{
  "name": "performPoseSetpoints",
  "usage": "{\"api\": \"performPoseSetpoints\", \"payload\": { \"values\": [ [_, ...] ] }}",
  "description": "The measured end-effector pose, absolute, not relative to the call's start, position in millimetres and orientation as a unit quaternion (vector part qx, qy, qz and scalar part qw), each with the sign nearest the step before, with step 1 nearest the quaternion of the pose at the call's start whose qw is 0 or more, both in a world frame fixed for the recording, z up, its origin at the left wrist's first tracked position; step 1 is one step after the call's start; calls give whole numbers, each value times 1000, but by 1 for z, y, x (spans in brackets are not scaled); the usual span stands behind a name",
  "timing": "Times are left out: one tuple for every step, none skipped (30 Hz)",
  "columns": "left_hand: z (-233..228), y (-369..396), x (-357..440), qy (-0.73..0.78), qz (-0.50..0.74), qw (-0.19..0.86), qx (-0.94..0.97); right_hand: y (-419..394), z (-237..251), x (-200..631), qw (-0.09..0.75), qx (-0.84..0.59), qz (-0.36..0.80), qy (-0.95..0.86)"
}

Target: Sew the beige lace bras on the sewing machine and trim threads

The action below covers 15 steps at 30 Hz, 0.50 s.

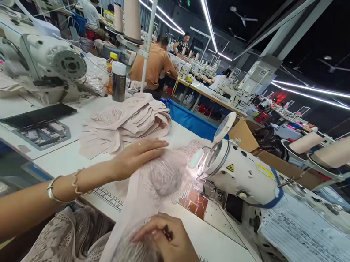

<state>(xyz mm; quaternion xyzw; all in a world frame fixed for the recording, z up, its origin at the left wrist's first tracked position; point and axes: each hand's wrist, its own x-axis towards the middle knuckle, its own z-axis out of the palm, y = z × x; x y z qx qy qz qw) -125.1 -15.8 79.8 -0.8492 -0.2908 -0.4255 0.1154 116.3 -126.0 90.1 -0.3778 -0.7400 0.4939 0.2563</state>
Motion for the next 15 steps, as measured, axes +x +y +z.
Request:
{"api": "performPoseSetpoints", "payload": {
  "values": [
    [71,-16,-121,-365,-390,100,-840,-127,85,115,243,-421,477,-732],
    [62,-19,-118,-436,-353,81,-824,-129,78,115,244,-467,447,-723],
    [54,-24,-115,-493,-318,63,-807,-129,71,115,250,-504,417,-713],
    [45,-33,-111,-524,-294,42,-798,-130,63,116,259,-529,396,-705],
    [37,-45,-107,-528,-283,19,-801,-129,55,116,274,-541,384,-696],
    [29,-58,-103,-514,-277,-20,-812,-128,48,116,298,-545,380,-686],
    [23,-71,-97,-475,-279,-115,-827,-127,42,116,324,-543,383,-673],
    [18,-84,-91,-427,-286,-230,-826,-126,35,114,351,-541,387,-659],
    [14,-95,-85,-390,-295,-354,-797,-124,29,112,375,-539,390,-646],
    [11,-105,-79,-363,-314,-477,-736,-123,24,109,398,-543,388,-630],
    [10,-112,-74,-349,-337,-579,-655,-121,18,106,422,-553,378,-611],
    [11,-117,-69,-344,-363,-655,-567,-120,13,103,452,-570,358,-585],
    [12,-119,-65,-343,-389,-703,-486,-119,8,100,483,-591,334,-553],
    [15,-121,-63,-338,-414,-730,-427,-118,4,97,512,-611,311,-517],
    [17,-121,-62,-330,-433,-740,-395,-117,1,95,532,-626,301,-484]
  ]
}}
